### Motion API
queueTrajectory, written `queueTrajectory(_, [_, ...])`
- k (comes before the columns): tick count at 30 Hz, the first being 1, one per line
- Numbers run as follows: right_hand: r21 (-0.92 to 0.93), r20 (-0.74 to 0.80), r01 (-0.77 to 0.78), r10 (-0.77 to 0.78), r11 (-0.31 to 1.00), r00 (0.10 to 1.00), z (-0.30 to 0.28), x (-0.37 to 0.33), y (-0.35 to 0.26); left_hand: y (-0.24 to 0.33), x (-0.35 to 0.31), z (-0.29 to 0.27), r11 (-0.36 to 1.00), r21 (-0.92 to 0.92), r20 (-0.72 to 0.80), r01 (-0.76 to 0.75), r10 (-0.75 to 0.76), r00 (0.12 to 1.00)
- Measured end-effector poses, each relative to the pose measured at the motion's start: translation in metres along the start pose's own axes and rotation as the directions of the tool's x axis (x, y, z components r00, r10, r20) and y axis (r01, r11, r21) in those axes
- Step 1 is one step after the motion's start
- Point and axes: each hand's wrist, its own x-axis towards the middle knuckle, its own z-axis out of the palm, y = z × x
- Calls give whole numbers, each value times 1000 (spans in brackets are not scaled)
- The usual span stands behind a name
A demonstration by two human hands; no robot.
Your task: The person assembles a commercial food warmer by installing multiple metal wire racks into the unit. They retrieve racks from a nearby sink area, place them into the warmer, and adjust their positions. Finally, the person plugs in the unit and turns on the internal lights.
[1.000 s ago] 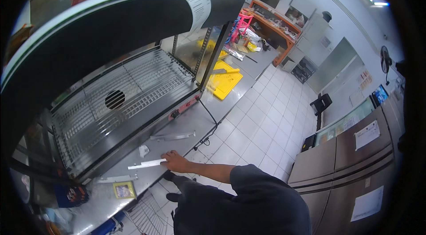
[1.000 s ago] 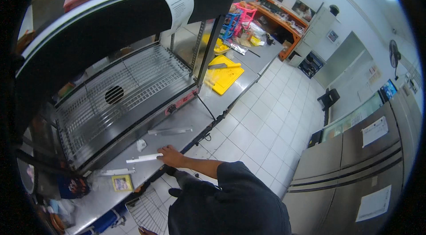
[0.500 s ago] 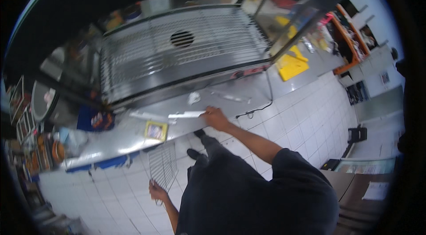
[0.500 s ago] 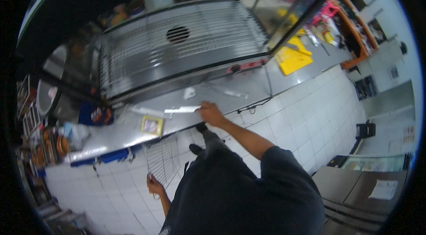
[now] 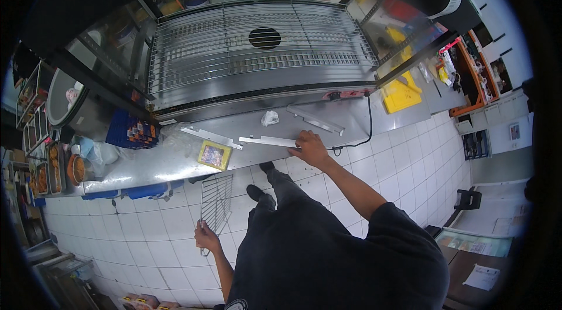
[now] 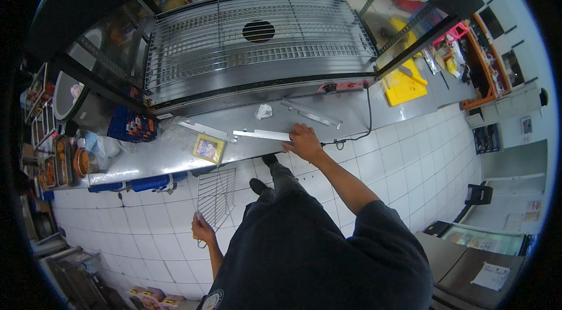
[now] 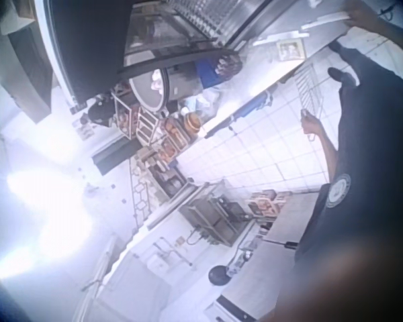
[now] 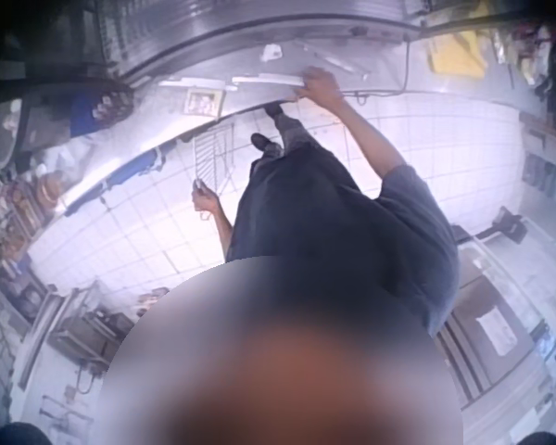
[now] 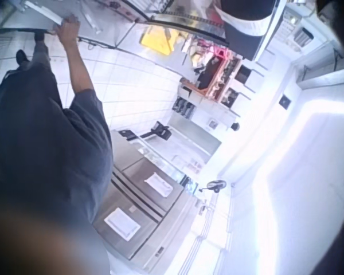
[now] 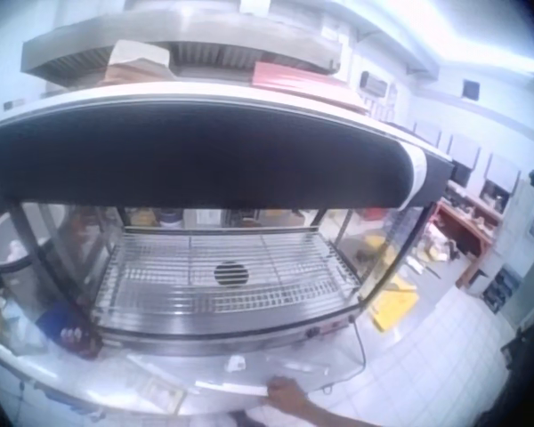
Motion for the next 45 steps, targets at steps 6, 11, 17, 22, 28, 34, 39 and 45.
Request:
queueTrajectory(6, [44, 42, -104, 102, 994, 994, -29, -23, 20, 0, 0, 0, 998, 5, 34, 64, -64, 997])
queueTrajectory(11, [504, 182, -473, 447, 722, 876, -28, -36, 40, -5, -2, 2, 993, -76, 49, 86, -83, 995])
queueTrajectory(17, [544, -66, -196, 274, 816, 959, 1, -35, 26, -10, 1, 4, 994, -100, 7, 51, -50, 999])
queueTrajectory(22, [204, -269, 18, 39, 979, 962, -2, -33, 10, -8, 3, -2, 998, -61, 21, 23, -21, 1000])
queueTrajectory(28, [437, -281, 78, 54, 896, 958, -55, -44, -2, -7, 0, 0, 994, -90, 62, 60, -54, 997])
queueTrajectory(34, [690, -203, -36, 242, 723, 949, -120, 2, -29, -1, 2, -6, 999, 51, 37, -7, 5, 999])
queueTrajectory(39, [550, -438, 49, 238, 834, 867, -170, 8, -42, -3, 4, -11, 997, -72, 70, 18, -13, 997])
queueTrajectory(45, [409, -407, -8, 191, 913, 893, -160, -4, -49, -7, -5, -4, 998, -56, 27, -31, 33, 999])
